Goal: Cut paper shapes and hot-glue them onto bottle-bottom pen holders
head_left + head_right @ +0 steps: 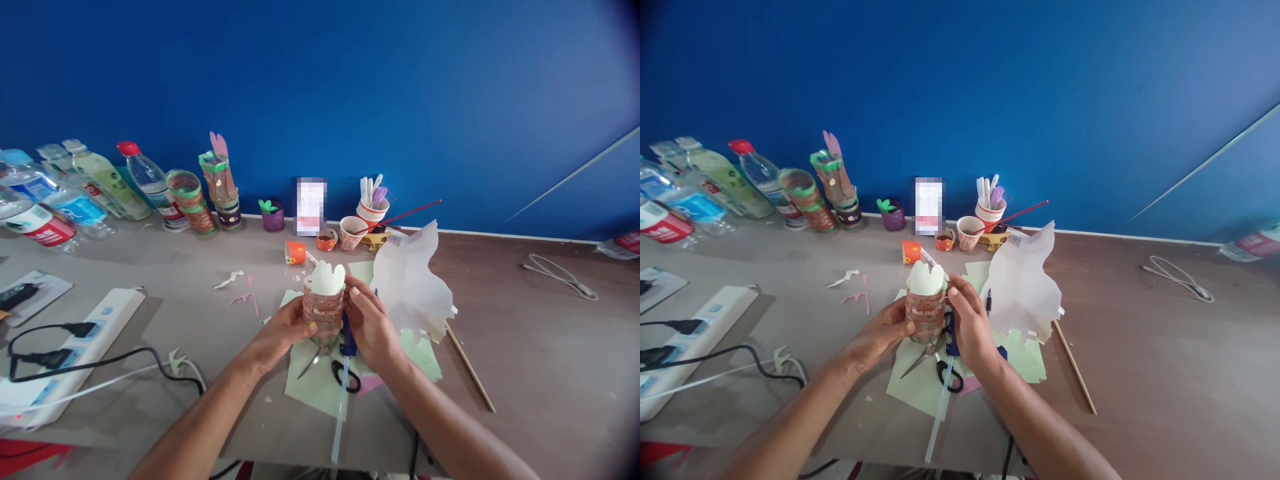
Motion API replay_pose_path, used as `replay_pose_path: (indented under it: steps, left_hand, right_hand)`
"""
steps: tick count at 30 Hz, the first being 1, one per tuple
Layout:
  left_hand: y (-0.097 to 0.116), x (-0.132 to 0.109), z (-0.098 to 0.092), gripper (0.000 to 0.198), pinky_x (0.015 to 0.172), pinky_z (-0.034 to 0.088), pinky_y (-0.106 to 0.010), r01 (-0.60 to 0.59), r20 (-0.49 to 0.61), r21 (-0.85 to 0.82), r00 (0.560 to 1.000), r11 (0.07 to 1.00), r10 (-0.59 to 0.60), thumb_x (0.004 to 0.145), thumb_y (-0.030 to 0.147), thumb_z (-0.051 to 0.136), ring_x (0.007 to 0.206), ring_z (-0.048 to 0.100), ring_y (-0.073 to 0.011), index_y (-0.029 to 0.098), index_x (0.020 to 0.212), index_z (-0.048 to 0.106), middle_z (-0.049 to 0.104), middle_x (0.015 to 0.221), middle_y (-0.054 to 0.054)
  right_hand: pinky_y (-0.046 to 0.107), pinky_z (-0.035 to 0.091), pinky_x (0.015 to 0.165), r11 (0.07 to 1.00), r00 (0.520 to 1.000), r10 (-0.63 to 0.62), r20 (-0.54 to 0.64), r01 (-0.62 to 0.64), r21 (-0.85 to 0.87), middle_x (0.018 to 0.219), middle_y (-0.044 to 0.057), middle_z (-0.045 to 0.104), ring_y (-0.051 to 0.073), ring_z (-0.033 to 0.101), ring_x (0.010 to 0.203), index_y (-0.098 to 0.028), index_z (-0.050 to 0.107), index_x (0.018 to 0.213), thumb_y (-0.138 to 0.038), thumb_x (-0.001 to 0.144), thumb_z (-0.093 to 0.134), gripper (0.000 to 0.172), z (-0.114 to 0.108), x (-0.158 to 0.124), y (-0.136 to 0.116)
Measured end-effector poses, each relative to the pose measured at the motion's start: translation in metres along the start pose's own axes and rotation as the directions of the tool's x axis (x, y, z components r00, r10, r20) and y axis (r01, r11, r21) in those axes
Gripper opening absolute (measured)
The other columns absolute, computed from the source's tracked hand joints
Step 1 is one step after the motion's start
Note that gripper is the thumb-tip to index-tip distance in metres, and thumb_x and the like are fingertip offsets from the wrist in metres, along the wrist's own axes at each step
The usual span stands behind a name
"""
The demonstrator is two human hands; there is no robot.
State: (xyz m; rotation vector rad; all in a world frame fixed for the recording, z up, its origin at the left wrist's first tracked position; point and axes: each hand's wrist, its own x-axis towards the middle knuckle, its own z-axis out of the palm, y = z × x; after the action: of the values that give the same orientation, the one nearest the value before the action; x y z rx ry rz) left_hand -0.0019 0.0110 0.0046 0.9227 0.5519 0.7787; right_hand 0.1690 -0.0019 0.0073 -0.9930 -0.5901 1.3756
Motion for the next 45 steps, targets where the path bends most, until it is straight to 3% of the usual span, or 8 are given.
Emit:
replay_pose_path:
  steps: [2, 5, 9, 20, 31, 45]
  left_hand:
    - [0.0008, 0.0003, 0.0014, 0.055, 0.104, 0.04, -0.049, -0.012, -0.02, 0.005, 1.0, 1.0, 0.012, 0.073, 0.031, 0.076, 0.124, 0.052, -0.0346, 0.016, 0.123, 0.059, 0.059, 0.13, -0.016]
    - [0.0009, 0.0009, 0.0041, 0.056, 0.103, 0.04, -0.048, -0.02, -0.048, 0.023, 0.999, 1.0, 0.021, 0.072, 0.031, 0.077, 0.125, 0.051, -0.034, 0.017, 0.123, 0.058, 0.059, 0.13, -0.015]
    - [-0.0012, 0.0011, 0.0054, 0.058, 0.103, 0.039, -0.047, -0.013, -0.106, 0.119, 0.994, 0.993, 0.026, 0.069, 0.032, 0.079, 0.125, 0.049, -0.0339, 0.018, 0.121, 0.058, 0.059, 0.13, -0.013]
    - [-0.0016, -0.0008, 0.0042, 0.058, 0.1, 0.039, -0.044, -0.022, -0.085, 0.191, 0.996, 0.981, 0.038, 0.071, 0.035, 0.078, 0.123, 0.05, -0.0328, 0.017, 0.121, 0.056, 0.059, 0.129, -0.014]
    - [-0.0032, -0.0001, 0.0042, 0.055, 0.099, 0.04, -0.043, -0.013, -0.099, 0.214, 0.994, 0.977, 0.035, 0.072, 0.034, 0.077, 0.122, 0.051, -0.0321, 0.017, 0.119, 0.056, 0.059, 0.129, -0.013]
    - [-0.0012, -0.0015, 0.0097, 0.055, 0.097, 0.041, -0.042, -0.014, -0.151, 0.347, 0.986, 0.938, 0.07, 0.073, 0.03, 0.075, 0.119, 0.052, -0.0312, 0.017, 0.122, 0.053, 0.058, 0.129, -0.014]
  right_hand:
    - [0.045, 0.042, 0.099, 0.999, 1.0, -0.022, -0.008, 0.021, -0.032, 0.114, 0.004, 0.067, 0.027, 0.056, 0.114, -0.026, 0.063, 0.109, -0.042, 0.074, 0.071, 0.04, -0.0009, -0.001, -0.0003]
    - [0.044, 0.042, 0.1, 0.993, 0.995, -0.066, 0.077, 0.073, -0.093, 0.119, 0.005, 0.064, 0.026, 0.054, 0.116, -0.027, 0.058, 0.118, -0.041, 0.076, 0.071, 0.047, 0.001, -0.0048, -0.0024]
    - [0.042, 0.046, 0.095, 0.983, 0.984, -0.093, 0.153, 0.115, -0.14, 0.121, 0.005, 0.062, 0.024, 0.059, 0.107, -0.029, 0.055, 0.121, -0.038, 0.076, 0.072, 0.049, 0.005, -0.0083, -0.0028]
    - [0.042, 0.044, 0.096, 0.991, 0.984, -0.096, 0.147, 0.108, -0.076, 0.114, 0.004, 0.065, 0.024, 0.057, 0.11, -0.028, 0.056, 0.116, -0.034, 0.078, 0.071, 0.042, 0.0059, -0.0083, -0.0038]
    - [0.04, 0.046, 0.093, 0.982, 0.981, -0.099, 0.169, 0.123, -0.141, 0.114, 0.004, 0.065, 0.024, 0.059, 0.106, -0.029, 0.055, 0.118, -0.037, 0.078, 0.071, 0.044, 0.0035, -0.0076, -0.0013]
    - [0.04, 0.047, 0.089, 0.977, 0.992, -0.083, 0.097, 0.1, -0.188, 0.11, 0.005, 0.064, 0.025, 0.058, 0.103, -0.026, 0.051, 0.121, -0.038, 0.069, 0.079, 0.06, 0.0034, -0.008, 0.0003]
